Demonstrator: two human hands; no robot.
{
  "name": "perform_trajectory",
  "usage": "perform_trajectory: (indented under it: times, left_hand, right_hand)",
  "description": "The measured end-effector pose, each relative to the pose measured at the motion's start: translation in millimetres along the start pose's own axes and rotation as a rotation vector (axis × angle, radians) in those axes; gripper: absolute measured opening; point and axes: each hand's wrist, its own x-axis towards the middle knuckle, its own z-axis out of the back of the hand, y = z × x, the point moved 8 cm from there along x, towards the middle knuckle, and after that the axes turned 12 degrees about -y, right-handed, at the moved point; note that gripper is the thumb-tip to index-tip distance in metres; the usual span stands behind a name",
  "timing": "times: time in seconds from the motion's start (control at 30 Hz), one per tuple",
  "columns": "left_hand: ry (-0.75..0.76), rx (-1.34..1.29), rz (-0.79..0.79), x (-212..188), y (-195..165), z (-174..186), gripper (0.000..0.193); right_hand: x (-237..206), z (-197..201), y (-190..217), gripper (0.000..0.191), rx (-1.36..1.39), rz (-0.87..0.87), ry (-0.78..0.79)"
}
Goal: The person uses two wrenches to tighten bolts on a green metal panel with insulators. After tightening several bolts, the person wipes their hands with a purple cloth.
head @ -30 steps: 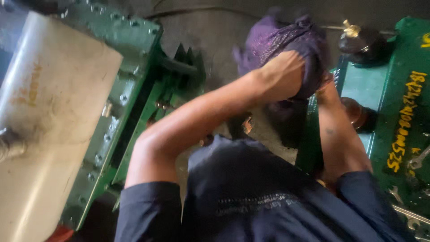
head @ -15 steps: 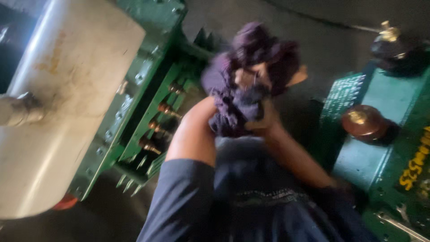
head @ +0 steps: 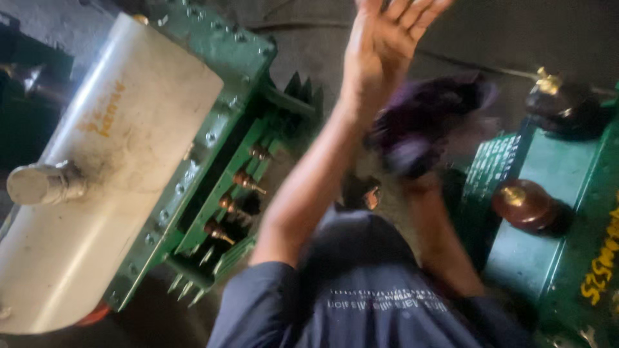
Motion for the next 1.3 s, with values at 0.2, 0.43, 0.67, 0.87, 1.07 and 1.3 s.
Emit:
perform_trajectory:
  times: [0.2, 0.43, 0.67, 0.87, 1.07, 1.3]
  left_hand:
    - [-0.085, 0.126, -0.337, -35, 20, -53, 0.090]
    - [0.022, 0.362, 0.016, -136, 37, -32, 0.073]
    - [-0.349, 0.122, -0.033, -106, 105, 35, 0.135]
    - [-0.792, 0.155, 0.027, -95, 176, 92, 0.082]
    - [-0.768, 0.086, 0.224, -96, 177, 132, 0.068]
    - [-0.360, -0.085, 0.474, -159, 178, 59, 0.064]
  right_hand:
    - [25, -31, 12, 0.082, 0.001, 0.184, 0.005]
    - [32, 22, 121, 0.084, -0.160, 0.391, -0.027]
    - [-1, -20, 74, 0.087, -0.264, 0.445, -0.029]
    - [-10, -45, 45, 0.090, -0.312, 0.448, 0.026]
    - [-37, -53, 57, 0.092, -0.453, 0.416, 0.221]
    - [-18, -21, 106, 0.095, -0.256, 0.471, -0.001]
